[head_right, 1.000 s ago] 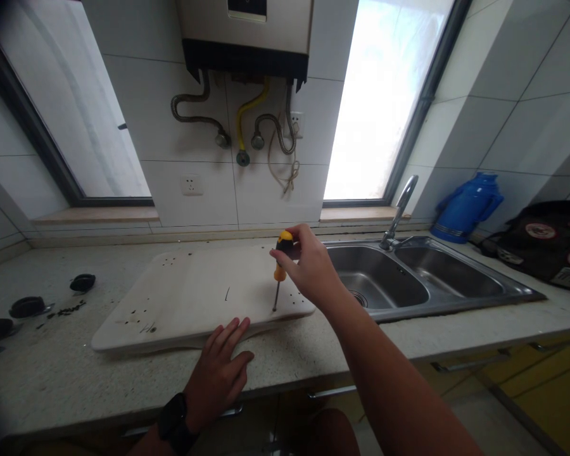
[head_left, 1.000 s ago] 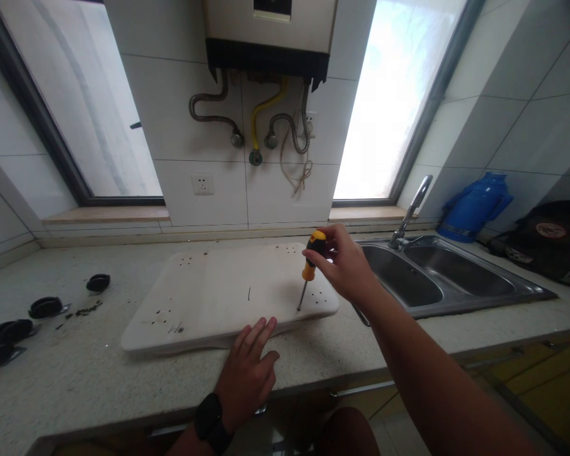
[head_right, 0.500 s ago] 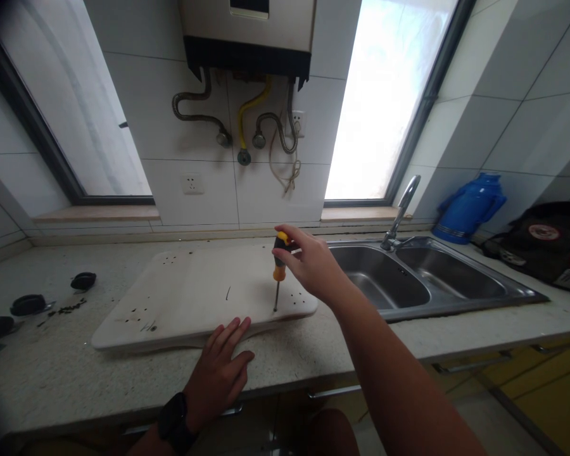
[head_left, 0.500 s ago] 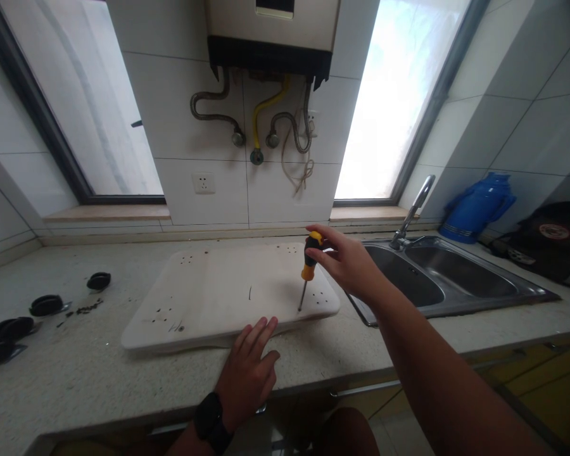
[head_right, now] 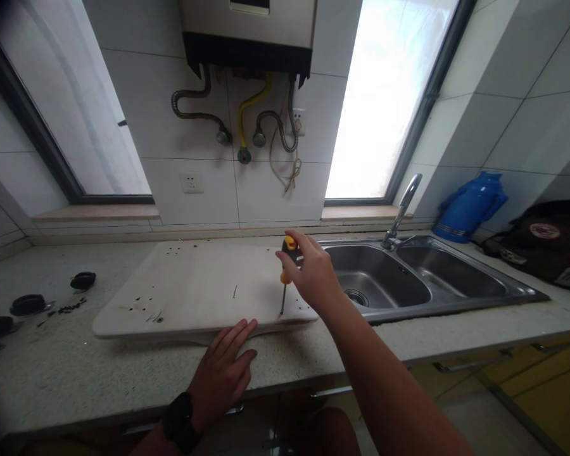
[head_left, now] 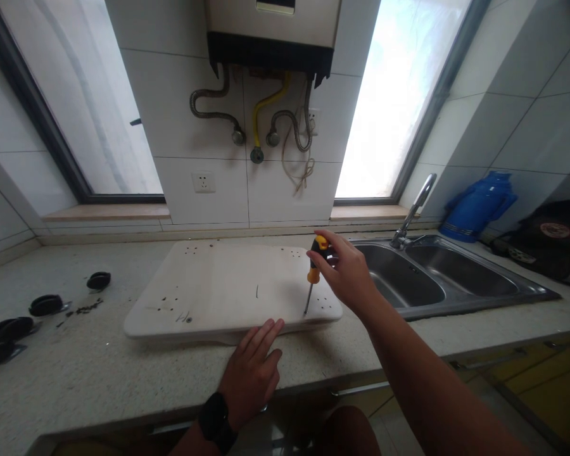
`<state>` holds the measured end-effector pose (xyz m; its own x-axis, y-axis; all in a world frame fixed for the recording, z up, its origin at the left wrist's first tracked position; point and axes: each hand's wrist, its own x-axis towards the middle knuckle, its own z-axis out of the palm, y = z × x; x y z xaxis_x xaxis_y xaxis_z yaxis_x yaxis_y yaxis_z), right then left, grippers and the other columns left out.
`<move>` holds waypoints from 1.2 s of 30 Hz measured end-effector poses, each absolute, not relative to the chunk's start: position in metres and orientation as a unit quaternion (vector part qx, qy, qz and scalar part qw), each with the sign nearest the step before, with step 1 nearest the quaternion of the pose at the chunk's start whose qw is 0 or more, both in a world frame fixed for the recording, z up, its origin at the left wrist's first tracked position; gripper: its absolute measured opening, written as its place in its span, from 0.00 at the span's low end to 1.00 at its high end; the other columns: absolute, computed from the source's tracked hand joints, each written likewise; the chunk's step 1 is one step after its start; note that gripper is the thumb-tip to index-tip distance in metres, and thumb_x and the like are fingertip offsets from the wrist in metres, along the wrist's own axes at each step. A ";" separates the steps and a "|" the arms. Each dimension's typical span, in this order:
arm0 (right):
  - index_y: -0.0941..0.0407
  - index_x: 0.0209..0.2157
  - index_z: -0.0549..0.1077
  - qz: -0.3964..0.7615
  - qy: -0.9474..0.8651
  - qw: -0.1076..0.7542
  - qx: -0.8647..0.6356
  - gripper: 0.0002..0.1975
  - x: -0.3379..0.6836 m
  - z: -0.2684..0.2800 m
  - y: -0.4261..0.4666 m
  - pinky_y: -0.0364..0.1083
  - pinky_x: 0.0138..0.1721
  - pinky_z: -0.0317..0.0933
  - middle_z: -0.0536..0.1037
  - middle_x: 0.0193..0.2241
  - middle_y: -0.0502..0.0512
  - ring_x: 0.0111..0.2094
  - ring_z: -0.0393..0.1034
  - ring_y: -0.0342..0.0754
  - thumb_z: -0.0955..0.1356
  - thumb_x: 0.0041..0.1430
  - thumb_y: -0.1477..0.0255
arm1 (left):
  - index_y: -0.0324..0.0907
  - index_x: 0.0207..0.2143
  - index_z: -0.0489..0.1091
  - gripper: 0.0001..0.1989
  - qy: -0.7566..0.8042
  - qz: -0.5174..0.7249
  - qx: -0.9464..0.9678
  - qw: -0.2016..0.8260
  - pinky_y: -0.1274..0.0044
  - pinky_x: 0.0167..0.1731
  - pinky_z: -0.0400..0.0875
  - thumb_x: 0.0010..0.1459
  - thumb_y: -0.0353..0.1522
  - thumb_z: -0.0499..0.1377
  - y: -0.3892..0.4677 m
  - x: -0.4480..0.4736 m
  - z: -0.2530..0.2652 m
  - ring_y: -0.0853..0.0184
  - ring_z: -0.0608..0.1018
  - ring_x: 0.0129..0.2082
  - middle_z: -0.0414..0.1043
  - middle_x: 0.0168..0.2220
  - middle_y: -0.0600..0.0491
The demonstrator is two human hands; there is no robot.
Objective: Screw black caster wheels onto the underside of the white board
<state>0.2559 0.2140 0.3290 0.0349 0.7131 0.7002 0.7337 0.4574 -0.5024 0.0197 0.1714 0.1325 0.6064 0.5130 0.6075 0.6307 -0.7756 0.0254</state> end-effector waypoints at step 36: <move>0.47 0.63 0.67 0.108 -0.717 0.487 -0.487 0.26 0.267 0.340 0.196 0.54 0.46 0.76 0.74 0.50 0.58 0.44 0.73 0.50 0.69 0.63 0.65 | 0.54 0.67 0.63 0.33 -0.410 -0.193 -0.882 0.127 0.55 0.62 0.65 0.61 0.41 0.66 0.223 0.012 0.202 0.48 0.69 0.65 0.66 0.67 0.46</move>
<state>0.2667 0.1960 0.3404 -0.0505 0.8038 0.5928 0.5928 0.5018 -0.6299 0.0118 0.2227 0.2016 0.5891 0.6751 0.4440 0.7729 -0.6311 -0.0659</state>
